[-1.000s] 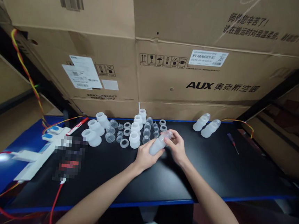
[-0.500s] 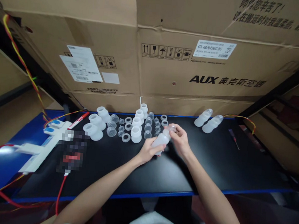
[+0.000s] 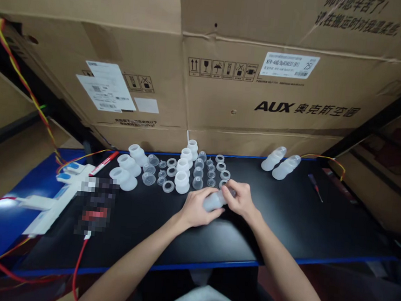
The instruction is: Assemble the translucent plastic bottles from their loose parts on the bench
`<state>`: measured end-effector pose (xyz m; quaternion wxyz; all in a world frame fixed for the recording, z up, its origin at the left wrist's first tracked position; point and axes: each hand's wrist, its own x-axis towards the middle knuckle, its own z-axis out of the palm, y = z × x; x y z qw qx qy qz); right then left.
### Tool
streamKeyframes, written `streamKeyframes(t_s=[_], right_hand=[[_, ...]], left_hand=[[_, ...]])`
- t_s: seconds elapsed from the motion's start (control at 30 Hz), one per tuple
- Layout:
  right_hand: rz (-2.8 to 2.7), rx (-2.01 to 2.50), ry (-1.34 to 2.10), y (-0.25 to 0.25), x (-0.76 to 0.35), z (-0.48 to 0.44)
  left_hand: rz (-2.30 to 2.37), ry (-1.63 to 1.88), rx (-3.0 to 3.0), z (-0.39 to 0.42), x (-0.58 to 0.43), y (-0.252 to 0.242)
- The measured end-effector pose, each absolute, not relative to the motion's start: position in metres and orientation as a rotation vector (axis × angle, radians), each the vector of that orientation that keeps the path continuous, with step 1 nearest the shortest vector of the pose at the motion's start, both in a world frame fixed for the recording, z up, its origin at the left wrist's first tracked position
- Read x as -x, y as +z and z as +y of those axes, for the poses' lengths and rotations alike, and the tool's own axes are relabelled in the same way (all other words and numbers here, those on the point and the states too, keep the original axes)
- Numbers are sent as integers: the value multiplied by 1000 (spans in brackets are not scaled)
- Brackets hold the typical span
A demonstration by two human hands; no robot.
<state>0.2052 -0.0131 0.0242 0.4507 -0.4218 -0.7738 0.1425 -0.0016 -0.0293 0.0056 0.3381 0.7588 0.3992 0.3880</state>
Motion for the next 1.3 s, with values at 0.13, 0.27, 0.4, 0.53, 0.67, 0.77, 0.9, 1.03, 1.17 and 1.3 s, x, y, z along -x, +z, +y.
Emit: streamKeyframes(t_s=[0.13, 0.27, 0.4, 0.53, 0.67, 0.77, 0.9, 1.03, 1.17, 1.3], right_hand=[[-2017, 777, 274, 18, -191, -25], [-1919, 894, 332, 16, -178, -33], [-1761, 1139, 385, 25, -186, -27], [-1235, 1280, 312, 39, -244, 2], [-960, 1502, 87, 32, -297, 32], [-1223, 1770, 210, 12, -293, 41], [-1531, 1793, 270, -9, -268, 43], [-1673, 1508, 60, 0, -255, 32], [-1918, 1115, 307, 19, -231, 3], [-2090, 1145, 453, 27, -204, -19]], left_hand=[[632, 364, -1335, -25, 12, 19], [694, 356, -1176, -29, 7, 25], [953, 668, -1459, -38, -8, 23], [1230, 1013, -1839, -43, -10, 14], [1150, 1097, -1846, -38, 0, 5], [1002, 1104, -1873, -34, 6, -2], [922, 1160, -1876, -31, 9, -8], [969, 1248, -1905, -30, 7, -6], [1065, 1282, -2047, -30, 5, -4], [1161, 1250, -2154, -32, 3, -7]])
